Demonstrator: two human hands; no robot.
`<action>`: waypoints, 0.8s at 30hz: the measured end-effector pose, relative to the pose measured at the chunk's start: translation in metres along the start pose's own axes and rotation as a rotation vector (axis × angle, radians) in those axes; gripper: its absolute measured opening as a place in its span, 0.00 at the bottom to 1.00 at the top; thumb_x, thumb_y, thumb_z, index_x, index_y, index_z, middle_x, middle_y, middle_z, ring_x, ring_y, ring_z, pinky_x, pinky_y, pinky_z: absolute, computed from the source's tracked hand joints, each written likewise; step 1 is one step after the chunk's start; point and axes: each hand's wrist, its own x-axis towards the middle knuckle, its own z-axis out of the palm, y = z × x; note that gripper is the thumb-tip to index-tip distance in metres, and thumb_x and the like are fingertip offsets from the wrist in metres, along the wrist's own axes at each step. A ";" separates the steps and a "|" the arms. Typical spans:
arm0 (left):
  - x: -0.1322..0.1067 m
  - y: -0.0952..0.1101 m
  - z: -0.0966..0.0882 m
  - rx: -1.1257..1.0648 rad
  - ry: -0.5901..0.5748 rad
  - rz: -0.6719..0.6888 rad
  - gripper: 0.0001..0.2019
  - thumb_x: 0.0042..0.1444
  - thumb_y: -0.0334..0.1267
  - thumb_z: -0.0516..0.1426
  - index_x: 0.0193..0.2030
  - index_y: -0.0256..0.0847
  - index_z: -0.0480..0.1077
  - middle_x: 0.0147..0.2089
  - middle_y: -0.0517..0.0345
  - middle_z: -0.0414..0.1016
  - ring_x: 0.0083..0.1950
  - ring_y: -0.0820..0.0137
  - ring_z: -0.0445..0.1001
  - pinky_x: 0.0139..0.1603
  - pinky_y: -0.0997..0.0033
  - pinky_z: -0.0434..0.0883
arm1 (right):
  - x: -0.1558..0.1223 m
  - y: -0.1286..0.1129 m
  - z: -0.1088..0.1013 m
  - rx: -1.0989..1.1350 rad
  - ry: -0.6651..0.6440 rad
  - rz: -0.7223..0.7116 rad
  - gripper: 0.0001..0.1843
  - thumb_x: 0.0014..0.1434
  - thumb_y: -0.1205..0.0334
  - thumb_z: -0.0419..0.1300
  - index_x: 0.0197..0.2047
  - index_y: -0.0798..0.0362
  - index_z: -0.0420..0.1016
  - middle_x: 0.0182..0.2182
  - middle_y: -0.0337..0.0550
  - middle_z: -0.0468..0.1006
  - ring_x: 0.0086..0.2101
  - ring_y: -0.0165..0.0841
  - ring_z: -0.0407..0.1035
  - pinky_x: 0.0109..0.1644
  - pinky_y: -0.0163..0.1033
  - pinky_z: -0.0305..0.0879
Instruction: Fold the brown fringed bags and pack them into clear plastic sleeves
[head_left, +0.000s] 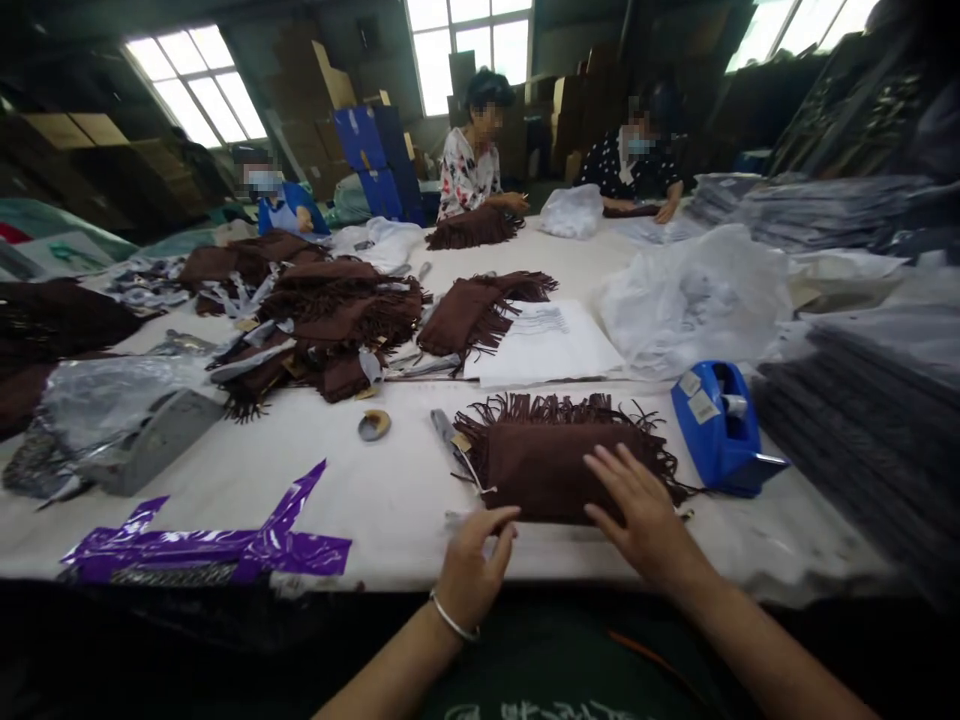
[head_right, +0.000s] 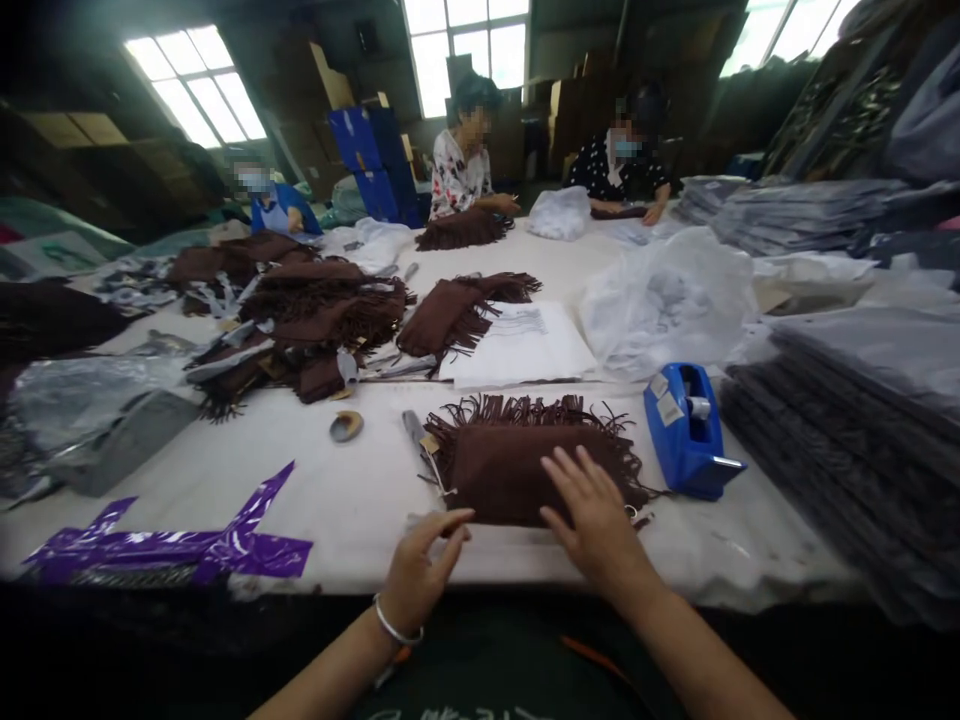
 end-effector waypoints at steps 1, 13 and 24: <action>0.002 -0.006 -0.011 0.094 0.061 0.053 0.13 0.59 0.38 0.52 0.49 0.44 0.70 0.41 0.52 0.75 0.45 0.65 0.71 0.50 0.62 0.67 | -0.004 -0.016 0.013 0.004 -0.055 -0.082 0.31 0.59 0.57 0.53 0.65 0.46 0.51 0.64 0.40 0.53 0.63 0.43 0.41 0.64 0.55 0.41; 0.014 -0.034 -0.020 0.376 -0.229 -0.078 0.13 0.59 0.44 0.50 0.31 0.41 0.72 0.33 0.54 0.74 0.36 0.65 0.70 0.39 0.67 0.65 | 0.011 -0.050 0.034 0.227 -0.188 -0.090 0.22 0.61 0.63 0.50 0.58 0.46 0.63 0.58 0.41 0.65 0.60 0.38 0.52 0.62 0.54 0.50; 0.006 -0.038 0.003 -0.213 -0.427 -0.406 0.19 0.58 0.48 0.46 0.38 0.36 0.71 0.30 0.57 0.72 0.22 0.75 0.67 0.21 0.76 0.63 | 0.000 -0.092 0.050 0.172 -0.204 -0.131 0.28 0.59 0.66 0.54 0.62 0.50 0.56 0.60 0.43 0.62 0.58 0.38 0.55 0.60 0.48 0.53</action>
